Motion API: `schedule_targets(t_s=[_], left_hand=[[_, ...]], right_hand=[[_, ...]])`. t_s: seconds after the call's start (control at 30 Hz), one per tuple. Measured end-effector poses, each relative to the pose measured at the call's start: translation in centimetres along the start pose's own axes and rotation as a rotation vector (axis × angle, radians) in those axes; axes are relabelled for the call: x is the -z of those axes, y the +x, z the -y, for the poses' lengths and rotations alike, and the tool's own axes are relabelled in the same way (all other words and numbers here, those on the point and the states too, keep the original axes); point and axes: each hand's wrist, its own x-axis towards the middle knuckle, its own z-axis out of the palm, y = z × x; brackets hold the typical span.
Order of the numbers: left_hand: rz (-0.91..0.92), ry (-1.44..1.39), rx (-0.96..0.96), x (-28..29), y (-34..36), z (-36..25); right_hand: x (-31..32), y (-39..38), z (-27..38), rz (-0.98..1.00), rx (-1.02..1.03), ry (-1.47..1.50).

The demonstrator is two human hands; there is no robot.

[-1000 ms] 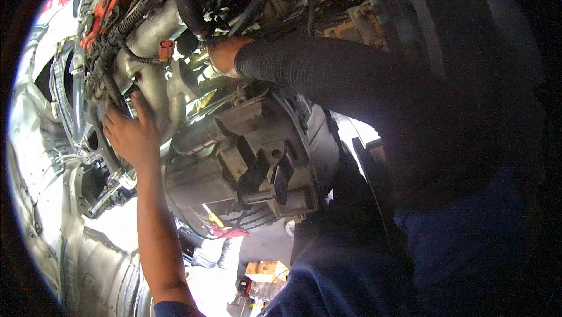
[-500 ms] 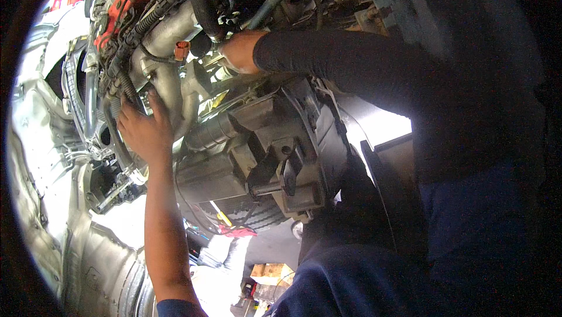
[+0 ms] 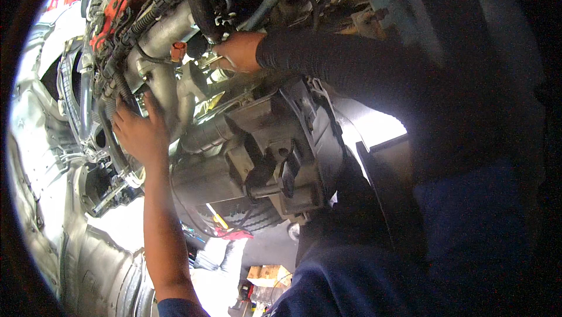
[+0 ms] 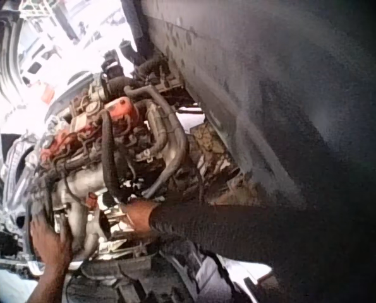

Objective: The person cleans a metal exhaust manifold with a cloth, then installs it into the engine bay of a white car. They use a socket wrench to tighten bolts securing the manifold to the engine block.

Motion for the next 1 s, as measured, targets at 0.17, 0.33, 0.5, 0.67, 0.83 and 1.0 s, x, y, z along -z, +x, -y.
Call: schedule_targets(t_s=[0.17,0.33,0.5,0.67,0.83,1.0], left_hand=[[0.007,-0.009,0.014,0.3,-0.1,-0.3],[0.000,-0.047,0.031,0.2,-0.1,-0.2],[0.013,-0.039,0.031,0.2,-0.1,-0.1],[0.006,-0.041,0.017,0.3,0.0,-0.2],[-0.019,-0.055,-0.001,0.2,-0.3,-0.1],[-0.027,-0.058,0.001,0.2,-0.2,0.0]], right_hand=[[-1.3,0.3,-0.9,-0.108,0.088,0.075],[-2.8,0.1,-1.5,-0.148,0.142,-0.040],[-2.9,0.2,-1.5,-0.126,0.110,0.040],[-0.6,0.7,-1.1,0.112,-0.074,0.103],[1.4,0.0,0.9,0.104,-0.123,0.159],[1.7,0.6,1.3,0.163,-0.136,0.002]])
